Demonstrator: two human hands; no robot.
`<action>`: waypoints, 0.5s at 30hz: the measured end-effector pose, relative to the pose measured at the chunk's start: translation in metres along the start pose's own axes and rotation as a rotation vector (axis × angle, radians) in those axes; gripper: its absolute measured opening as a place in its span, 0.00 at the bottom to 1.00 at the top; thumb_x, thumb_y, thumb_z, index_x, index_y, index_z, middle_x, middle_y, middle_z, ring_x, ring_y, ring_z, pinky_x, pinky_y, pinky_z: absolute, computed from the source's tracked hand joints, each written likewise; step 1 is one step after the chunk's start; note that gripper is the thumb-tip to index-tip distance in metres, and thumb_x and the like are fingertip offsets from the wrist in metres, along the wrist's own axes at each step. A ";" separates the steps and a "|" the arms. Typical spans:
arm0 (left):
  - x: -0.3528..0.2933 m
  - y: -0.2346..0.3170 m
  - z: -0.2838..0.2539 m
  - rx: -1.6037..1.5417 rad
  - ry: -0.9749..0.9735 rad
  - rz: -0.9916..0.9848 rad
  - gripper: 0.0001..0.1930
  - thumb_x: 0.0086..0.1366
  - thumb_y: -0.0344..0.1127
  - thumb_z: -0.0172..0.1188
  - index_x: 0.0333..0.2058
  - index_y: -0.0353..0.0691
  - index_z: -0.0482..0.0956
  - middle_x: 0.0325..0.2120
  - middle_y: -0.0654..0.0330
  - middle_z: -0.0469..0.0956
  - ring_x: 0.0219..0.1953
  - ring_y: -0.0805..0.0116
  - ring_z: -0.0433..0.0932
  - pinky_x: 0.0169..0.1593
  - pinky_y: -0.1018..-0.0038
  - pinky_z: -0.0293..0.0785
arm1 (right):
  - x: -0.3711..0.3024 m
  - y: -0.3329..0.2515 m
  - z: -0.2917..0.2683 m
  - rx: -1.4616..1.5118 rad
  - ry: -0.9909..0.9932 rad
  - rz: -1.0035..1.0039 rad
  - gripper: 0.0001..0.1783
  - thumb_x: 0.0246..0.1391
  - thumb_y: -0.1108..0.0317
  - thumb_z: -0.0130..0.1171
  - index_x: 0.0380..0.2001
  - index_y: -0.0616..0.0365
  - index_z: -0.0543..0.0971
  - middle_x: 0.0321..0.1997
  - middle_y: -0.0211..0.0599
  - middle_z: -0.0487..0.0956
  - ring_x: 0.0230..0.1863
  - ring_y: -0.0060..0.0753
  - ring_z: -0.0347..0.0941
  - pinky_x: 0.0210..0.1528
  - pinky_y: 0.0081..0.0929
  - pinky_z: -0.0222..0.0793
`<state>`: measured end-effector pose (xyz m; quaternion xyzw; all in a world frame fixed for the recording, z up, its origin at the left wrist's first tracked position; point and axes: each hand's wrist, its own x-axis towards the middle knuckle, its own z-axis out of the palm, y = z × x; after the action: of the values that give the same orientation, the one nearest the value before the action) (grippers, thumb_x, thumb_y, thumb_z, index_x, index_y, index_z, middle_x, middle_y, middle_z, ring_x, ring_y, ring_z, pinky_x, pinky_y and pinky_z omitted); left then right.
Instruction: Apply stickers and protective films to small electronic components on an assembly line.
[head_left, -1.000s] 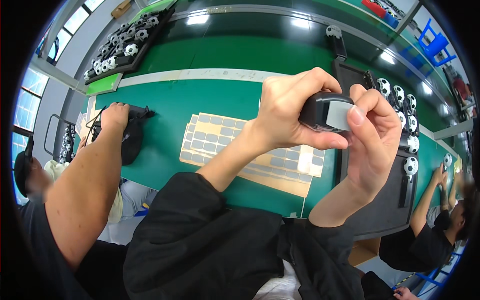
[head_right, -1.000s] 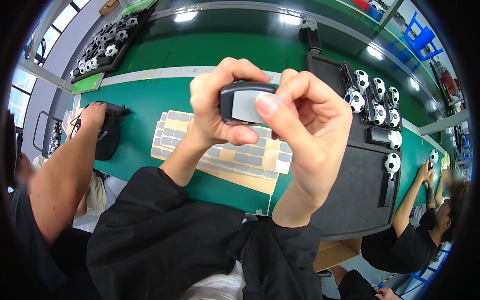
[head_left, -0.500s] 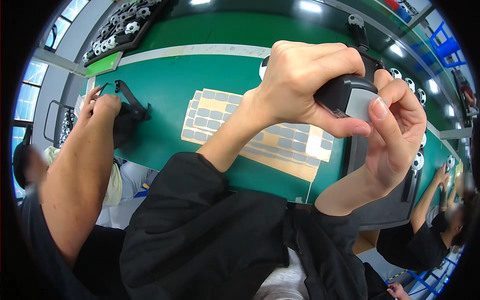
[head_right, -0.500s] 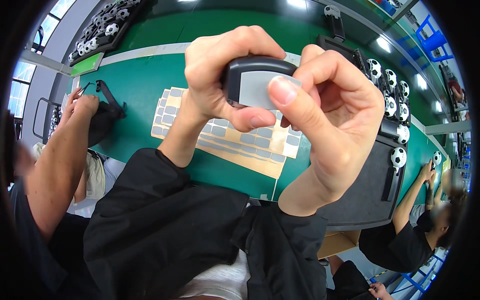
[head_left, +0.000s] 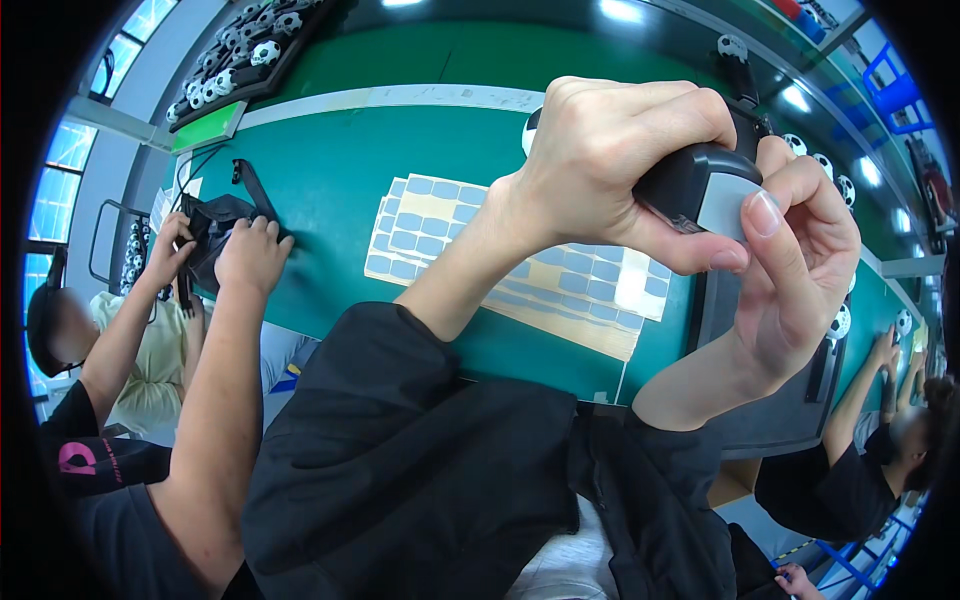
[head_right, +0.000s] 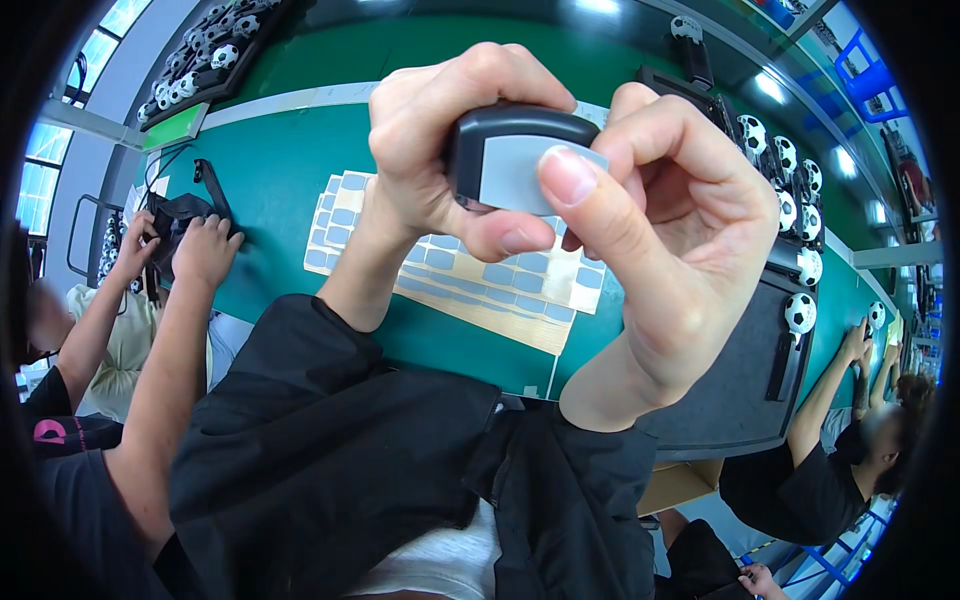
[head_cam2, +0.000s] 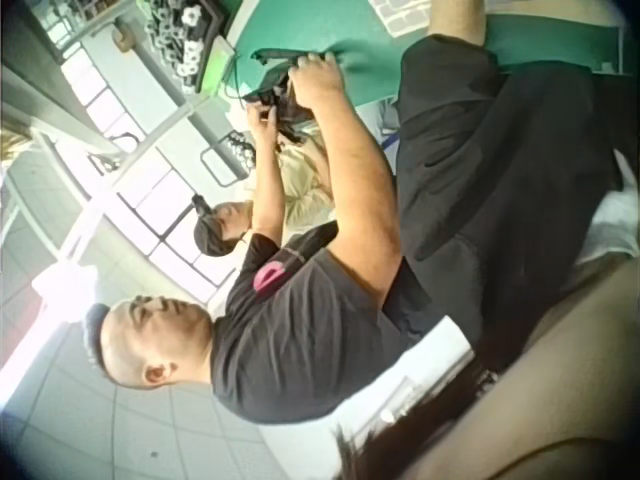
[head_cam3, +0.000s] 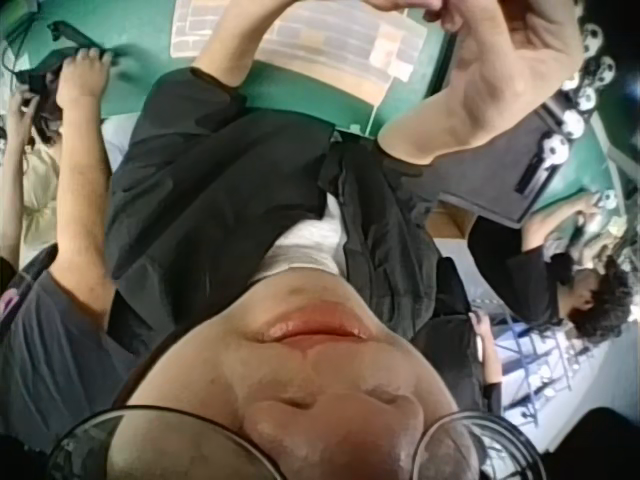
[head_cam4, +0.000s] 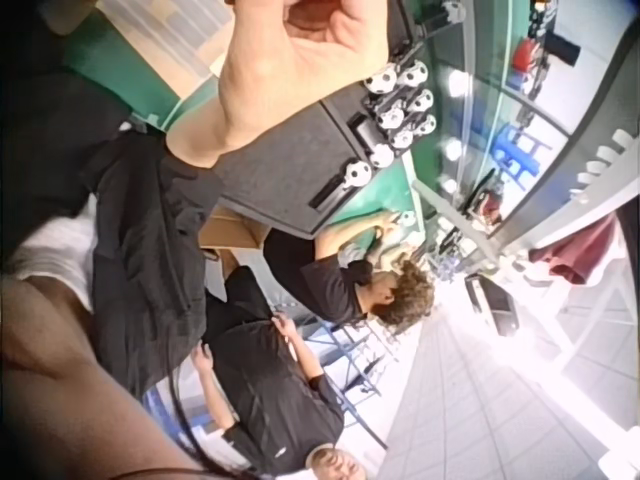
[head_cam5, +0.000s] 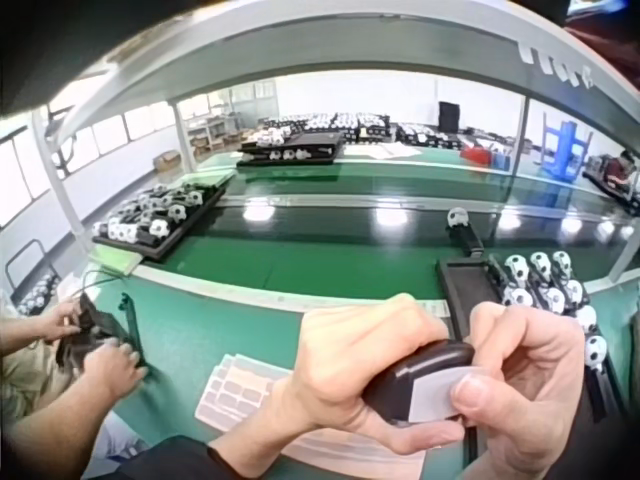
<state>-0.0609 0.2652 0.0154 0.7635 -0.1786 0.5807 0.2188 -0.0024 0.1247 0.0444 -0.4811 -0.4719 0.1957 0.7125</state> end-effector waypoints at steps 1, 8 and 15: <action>-0.001 0.000 0.000 0.000 -0.004 0.001 0.28 0.38 0.56 0.65 0.26 0.34 0.75 0.19 0.61 0.75 0.14 0.72 0.70 0.18 0.82 0.67 | 0.000 0.000 0.000 -0.004 0.002 0.001 0.05 0.45 0.68 0.53 0.22 0.56 0.71 0.22 0.29 0.63 0.24 0.20 0.58 0.31 0.13 0.54; 0.000 -0.001 -0.002 0.010 -0.007 0.026 0.28 0.38 0.57 0.65 0.26 0.34 0.74 0.19 0.61 0.75 0.14 0.72 0.70 0.18 0.82 0.67 | 0.000 0.000 0.000 -0.032 0.003 -0.017 0.05 0.45 0.68 0.54 0.22 0.57 0.71 0.22 0.29 0.63 0.24 0.21 0.58 0.32 0.13 0.55; 0.001 0.000 -0.002 0.008 -0.005 0.020 0.28 0.39 0.57 0.64 0.25 0.34 0.74 0.19 0.61 0.75 0.14 0.71 0.70 0.17 0.82 0.67 | 0.001 0.001 -0.001 -0.028 -0.013 -0.041 0.04 0.45 0.69 0.54 0.22 0.57 0.71 0.22 0.29 0.64 0.24 0.21 0.58 0.31 0.13 0.55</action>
<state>-0.0619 0.2663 0.0169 0.7640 -0.1843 0.5818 0.2095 -0.0008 0.1258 0.0437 -0.4798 -0.4888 0.1776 0.7066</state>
